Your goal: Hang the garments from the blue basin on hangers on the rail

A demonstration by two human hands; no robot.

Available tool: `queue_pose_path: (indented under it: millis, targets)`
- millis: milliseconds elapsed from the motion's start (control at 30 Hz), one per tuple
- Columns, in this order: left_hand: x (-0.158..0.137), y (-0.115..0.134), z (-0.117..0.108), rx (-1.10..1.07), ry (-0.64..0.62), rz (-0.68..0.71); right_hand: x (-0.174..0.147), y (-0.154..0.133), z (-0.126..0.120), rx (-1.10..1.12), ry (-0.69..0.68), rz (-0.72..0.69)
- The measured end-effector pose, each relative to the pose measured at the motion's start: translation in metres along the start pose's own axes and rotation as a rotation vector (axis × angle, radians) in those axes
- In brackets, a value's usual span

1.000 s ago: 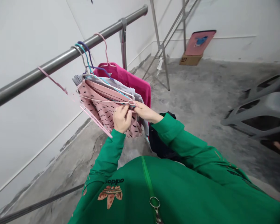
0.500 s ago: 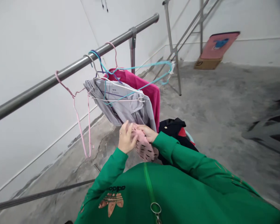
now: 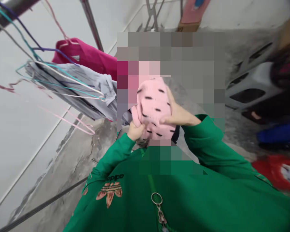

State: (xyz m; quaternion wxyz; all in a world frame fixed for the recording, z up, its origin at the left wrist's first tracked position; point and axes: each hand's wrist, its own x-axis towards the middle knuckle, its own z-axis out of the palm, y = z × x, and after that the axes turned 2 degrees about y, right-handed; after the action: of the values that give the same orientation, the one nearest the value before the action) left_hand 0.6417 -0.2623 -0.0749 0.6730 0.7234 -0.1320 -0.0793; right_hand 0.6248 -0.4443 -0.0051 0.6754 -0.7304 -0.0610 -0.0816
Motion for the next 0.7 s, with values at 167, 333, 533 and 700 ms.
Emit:
queue_pose_path:
  millis: [167, 333, 533, 700]
  targets:
    - [0.044, 0.059, 0.039, -0.031, -0.075, 0.249, -0.025, 0.007, -0.039, -0.09, 0.174, -0.056]
    - [0.053, 0.04, 0.021, 0.206, -0.165, 0.287, -0.011, -0.033, -0.089, -0.302, 0.558, -0.541]
    - [-0.013, -0.043, -0.028, 0.191, -0.221, -0.224, 0.013, -0.021, -0.123, -0.205, 0.61, -0.465]
    - [-0.067, -0.057, -0.046, 0.272, -0.141, -0.557, 0.023, 0.112, -0.113, -0.076, 0.288, 0.189]
